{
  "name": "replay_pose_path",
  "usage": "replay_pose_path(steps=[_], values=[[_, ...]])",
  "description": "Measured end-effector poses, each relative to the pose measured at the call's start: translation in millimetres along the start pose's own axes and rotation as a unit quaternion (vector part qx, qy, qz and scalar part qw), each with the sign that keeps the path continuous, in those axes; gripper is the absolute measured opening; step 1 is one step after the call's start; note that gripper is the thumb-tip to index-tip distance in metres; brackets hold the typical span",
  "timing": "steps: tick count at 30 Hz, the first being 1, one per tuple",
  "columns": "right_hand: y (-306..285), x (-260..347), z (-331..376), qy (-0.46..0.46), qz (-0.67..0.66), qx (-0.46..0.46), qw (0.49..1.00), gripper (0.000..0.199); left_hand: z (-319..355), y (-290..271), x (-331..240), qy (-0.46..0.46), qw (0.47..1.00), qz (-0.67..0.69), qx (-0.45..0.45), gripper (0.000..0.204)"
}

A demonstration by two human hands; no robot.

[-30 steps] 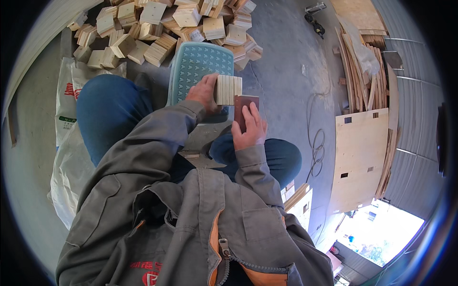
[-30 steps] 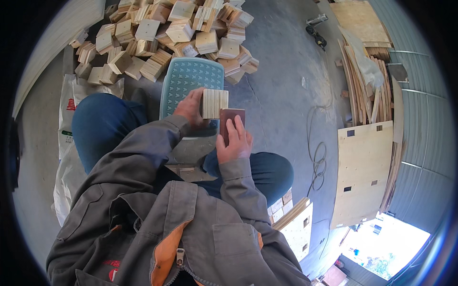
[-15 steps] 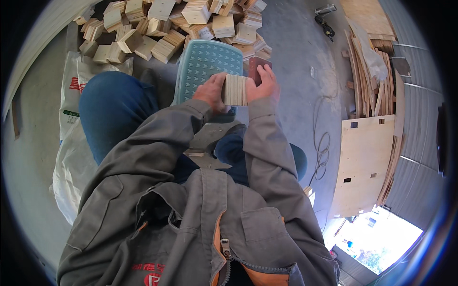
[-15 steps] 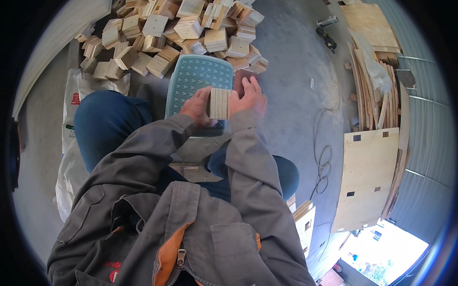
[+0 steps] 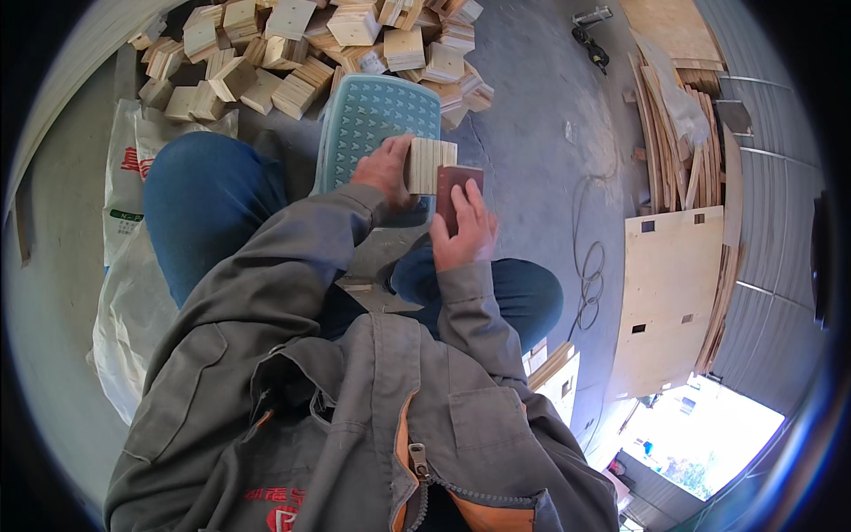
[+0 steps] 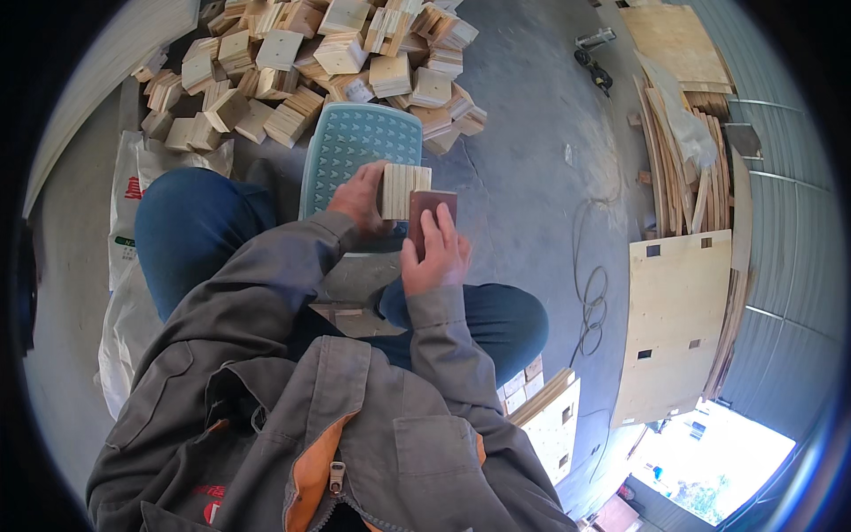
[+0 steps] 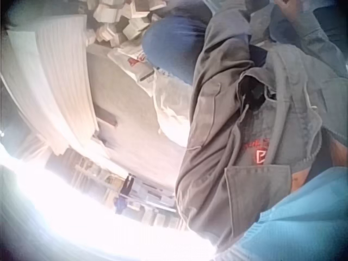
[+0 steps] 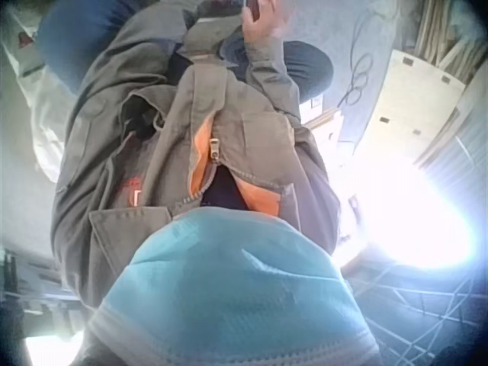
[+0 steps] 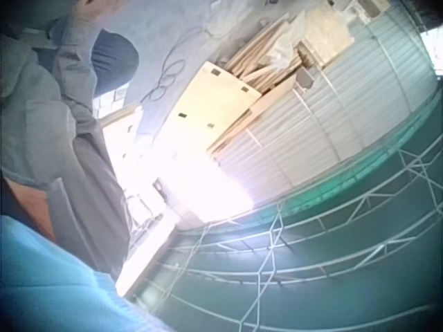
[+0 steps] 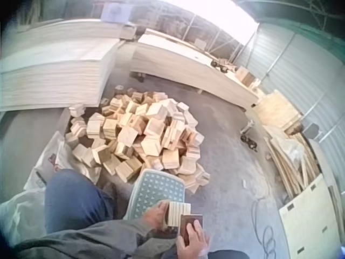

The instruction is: The person sits on a low stool and sands small rectangular wooden blocks one by one using a sanding block. They hold the block in one hand and rub the sanding block over its surfaces, then place the finished block onto a growing stack on the floor.

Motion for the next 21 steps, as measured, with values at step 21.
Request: replay_pose_path(steps=[21], values=[[41.2,-15.6,-124.0,0.113,0.033,0.025,0.993,0.051,-0.2,-2.0,-6.0,0.004,1.000,-0.009,-0.005,0.105]])
Point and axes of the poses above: each hand's wrist, its own z-axis away from the middle knuckle, its own y-axis out of the palm, x = y × z, the point moved 5 cm from there along -z, towards the middle knuckle, and after that the axes turned 10 degrees about -z, right-handed, at the moved point
